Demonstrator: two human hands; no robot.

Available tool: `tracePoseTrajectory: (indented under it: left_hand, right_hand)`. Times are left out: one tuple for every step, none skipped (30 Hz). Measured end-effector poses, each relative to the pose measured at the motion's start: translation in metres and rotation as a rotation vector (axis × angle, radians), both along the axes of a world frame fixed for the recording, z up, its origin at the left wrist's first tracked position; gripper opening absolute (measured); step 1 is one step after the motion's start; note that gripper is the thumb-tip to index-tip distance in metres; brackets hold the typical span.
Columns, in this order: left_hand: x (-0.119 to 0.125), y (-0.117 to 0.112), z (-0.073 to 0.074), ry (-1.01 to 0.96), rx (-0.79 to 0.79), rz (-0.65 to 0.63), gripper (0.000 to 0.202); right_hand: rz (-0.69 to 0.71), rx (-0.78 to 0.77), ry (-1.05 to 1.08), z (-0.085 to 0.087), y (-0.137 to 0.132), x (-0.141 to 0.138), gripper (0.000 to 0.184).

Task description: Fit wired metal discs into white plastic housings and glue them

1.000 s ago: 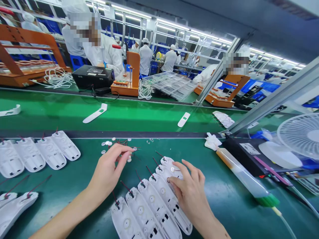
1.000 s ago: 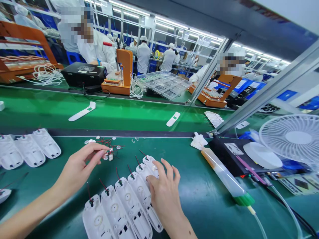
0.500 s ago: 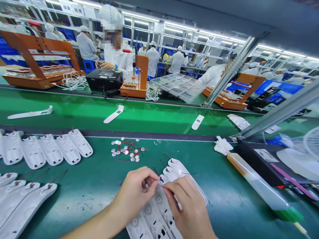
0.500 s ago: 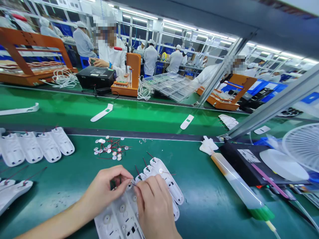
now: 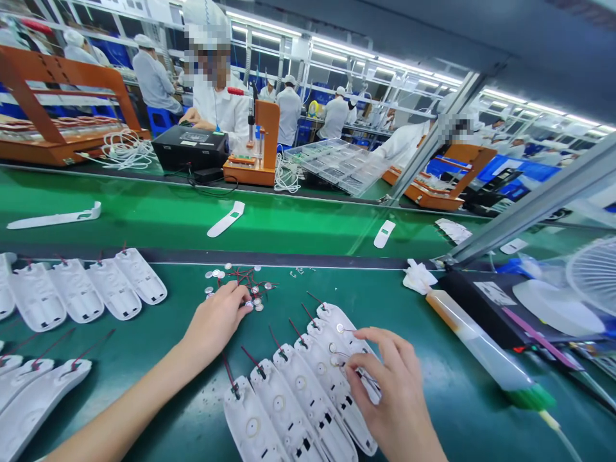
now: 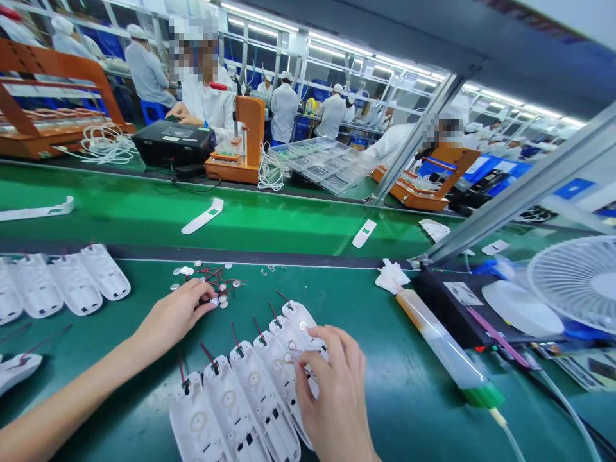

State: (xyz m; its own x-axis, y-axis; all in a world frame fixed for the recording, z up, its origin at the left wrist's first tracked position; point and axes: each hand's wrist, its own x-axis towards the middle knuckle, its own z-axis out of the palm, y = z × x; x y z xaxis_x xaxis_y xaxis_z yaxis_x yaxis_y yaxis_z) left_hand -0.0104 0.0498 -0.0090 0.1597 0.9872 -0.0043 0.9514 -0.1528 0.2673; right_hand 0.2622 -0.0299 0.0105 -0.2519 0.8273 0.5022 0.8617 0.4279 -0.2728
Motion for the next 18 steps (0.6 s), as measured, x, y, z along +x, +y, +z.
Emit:
tracePoseTrajectory:
  left_hand:
    - [0.0,0.0,-0.002,0.021,0.013,-0.017,0.013]
    - [0.001,0.0,-0.004,0.045,0.027,-0.033,0.014]
    - [0.001,-0.001,-0.004,0.067,0.043,-0.045,0.015]
    - [0.002,-0.001,-0.005,0.088,0.059,-0.056,0.016]
    - [0.002,-0.002,-0.005,0.107,0.075,-0.068,0.016]
    - [0.002,-0.002,-0.005,0.125,0.088,-0.081,0.017]
    - [0.002,-0.002,-0.005,0.139,0.097,-0.093,0.018]
    - [0.002,-0.002,-0.004,0.149,0.103,-0.102,0.018]
    - [0.002,-0.002,-0.004,0.152,0.106,-0.109,0.018]
    - [0.002,-0.002,-0.004,0.147,0.107,-0.113,0.018]
    - [0.003,-0.003,-0.003,0.13,0.106,-0.111,0.017]
    - [0.003,-0.003,-0.002,0.104,0.102,-0.104,0.017]
    - [0.004,-0.003,-0.001,0.074,0.094,-0.095,0.016]
    - [0.004,-0.003,0.0,0.043,0.084,-0.085,0.015]
    - [0.005,-0.004,0.002,0.014,0.074,-0.075,0.015]
    - [0.005,-0.004,0.003,-0.015,0.063,-0.065,0.015]
    - [0.006,-0.004,0.005,-0.041,0.05,-0.058,0.016]
    - [0.006,-0.005,0.007,-0.068,0.044,-0.052,0.016]
  right_hand:
    - [-0.004,-0.022,-0.014,-0.003,-0.001,-0.001,0.015]
    - [-0.009,-0.042,-0.021,-0.006,-0.003,-0.002,0.016]
    - [-0.014,-0.057,-0.021,-0.008,-0.004,-0.004,0.016]
    - [-0.017,-0.067,-0.017,-0.01,-0.004,-0.006,0.017]
    - [-0.019,-0.071,-0.01,-0.012,-0.005,-0.007,0.017]
    - [-0.019,-0.073,-0.003,-0.014,-0.005,-0.009,0.016]
    - [-0.018,-0.076,0.004,-0.015,-0.005,-0.01,0.017]
    - [-0.019,-0.08,0.007,-0.016,-0.005,-0.012,0.017]
    - [-0.021,-0.084,0.008,-0.017,-0.005,-0.012,0.017]
    - [-0.023,-0.086,0.009,-0.018,-0.005,-0.013,0.018]
    - [-0.026,-0.086,0.008,-0.019,-0.004,-0.014,0.018]
    - [-0.028,-0.083,0.004,-0.019,-0.004,-0.014,0.018]
    - [-0.029,-0.077,-0.001,-0.02,-0.004,-0.015,0.018]
    - [-0.029,-0.073,-0.006,-0.021,-0.003,-0.015,0.018]
    - [-0.029,-0.072,-0.011,-0.021,-0.003,-0.015,0.018]
    - [-0.029,-0.073,-0.015,-0.022,-0.003,-0.015,0.017]
    - [-0.031,-0.075,-0.018,-0.022,-0.003,-0.015,0.017]
    - [-0.034,-0.078,-0.018,-0.022,-0.003,-0.015,0.017]
